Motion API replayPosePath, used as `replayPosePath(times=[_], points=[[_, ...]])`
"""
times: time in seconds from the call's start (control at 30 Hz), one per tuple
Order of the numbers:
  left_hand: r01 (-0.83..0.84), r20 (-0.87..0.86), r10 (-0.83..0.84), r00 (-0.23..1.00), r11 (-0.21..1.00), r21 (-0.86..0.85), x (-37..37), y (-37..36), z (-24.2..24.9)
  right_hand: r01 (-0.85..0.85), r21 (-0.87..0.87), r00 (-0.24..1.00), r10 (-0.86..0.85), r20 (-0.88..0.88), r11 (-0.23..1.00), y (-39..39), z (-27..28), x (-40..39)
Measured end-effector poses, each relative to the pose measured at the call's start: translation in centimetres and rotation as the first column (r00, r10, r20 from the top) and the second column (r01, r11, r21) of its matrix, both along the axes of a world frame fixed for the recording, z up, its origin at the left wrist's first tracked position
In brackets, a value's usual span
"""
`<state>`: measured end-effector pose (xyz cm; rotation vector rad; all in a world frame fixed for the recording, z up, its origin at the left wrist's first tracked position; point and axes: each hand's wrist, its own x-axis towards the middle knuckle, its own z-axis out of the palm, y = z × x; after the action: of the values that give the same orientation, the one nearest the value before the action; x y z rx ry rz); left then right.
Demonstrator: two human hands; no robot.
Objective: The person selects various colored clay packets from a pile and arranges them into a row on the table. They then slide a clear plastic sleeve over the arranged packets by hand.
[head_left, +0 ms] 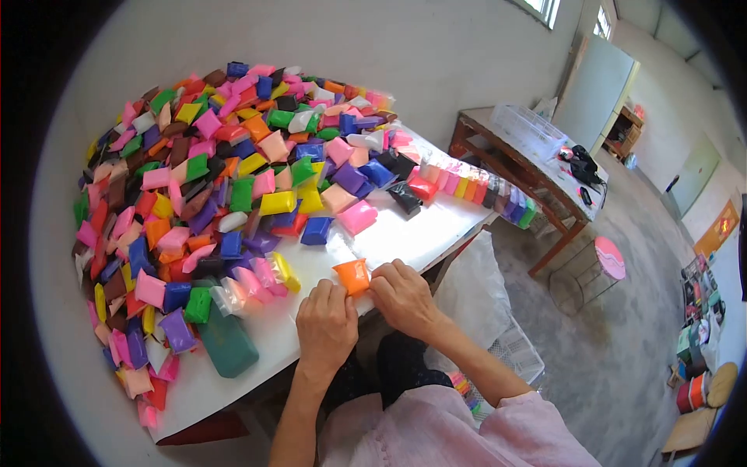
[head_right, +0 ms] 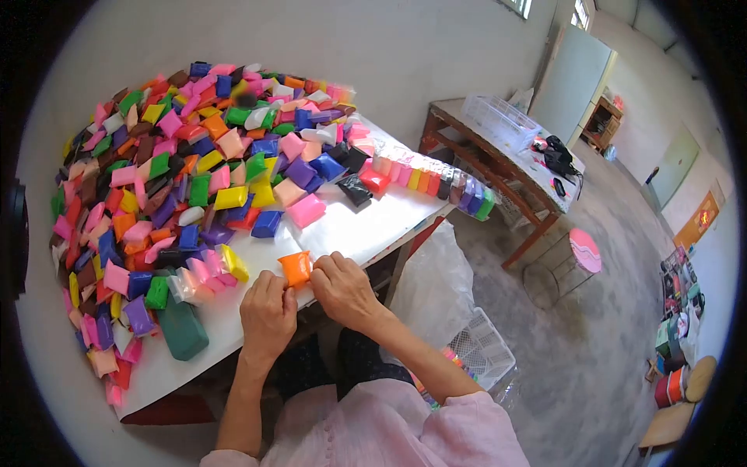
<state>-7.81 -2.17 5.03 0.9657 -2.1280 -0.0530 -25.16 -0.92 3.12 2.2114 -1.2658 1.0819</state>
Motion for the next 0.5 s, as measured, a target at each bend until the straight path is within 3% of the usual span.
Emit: replayPosePath(times=[0.23, 0.37, 0.5], points=[[-0.009, -0.021, 0.01, 1.0, 1.0, 0.027, 0.0, 0.3, -0.5, -0.072, 0.058, 0.997, 0.07, 0.025, 0.996, 0.0, -0.2, -0.7], [-0.003, 0.0, 0.003, 1.0, 0.992, -0.123, 0.2, 0.3, -0.7, -0.073, 0.146, 0.993, 0.058, 0.107, 0.987, 0.5, 0.3, -0.9], [-0.02, 0.055, 0.044, 0.997, 0.926, -0.376, 0.1, 0.4, -0.7, -0.169, 0.445, 0.853, -0.095, 0.513, 0.879, 2.6, 3.8, 0.2]])
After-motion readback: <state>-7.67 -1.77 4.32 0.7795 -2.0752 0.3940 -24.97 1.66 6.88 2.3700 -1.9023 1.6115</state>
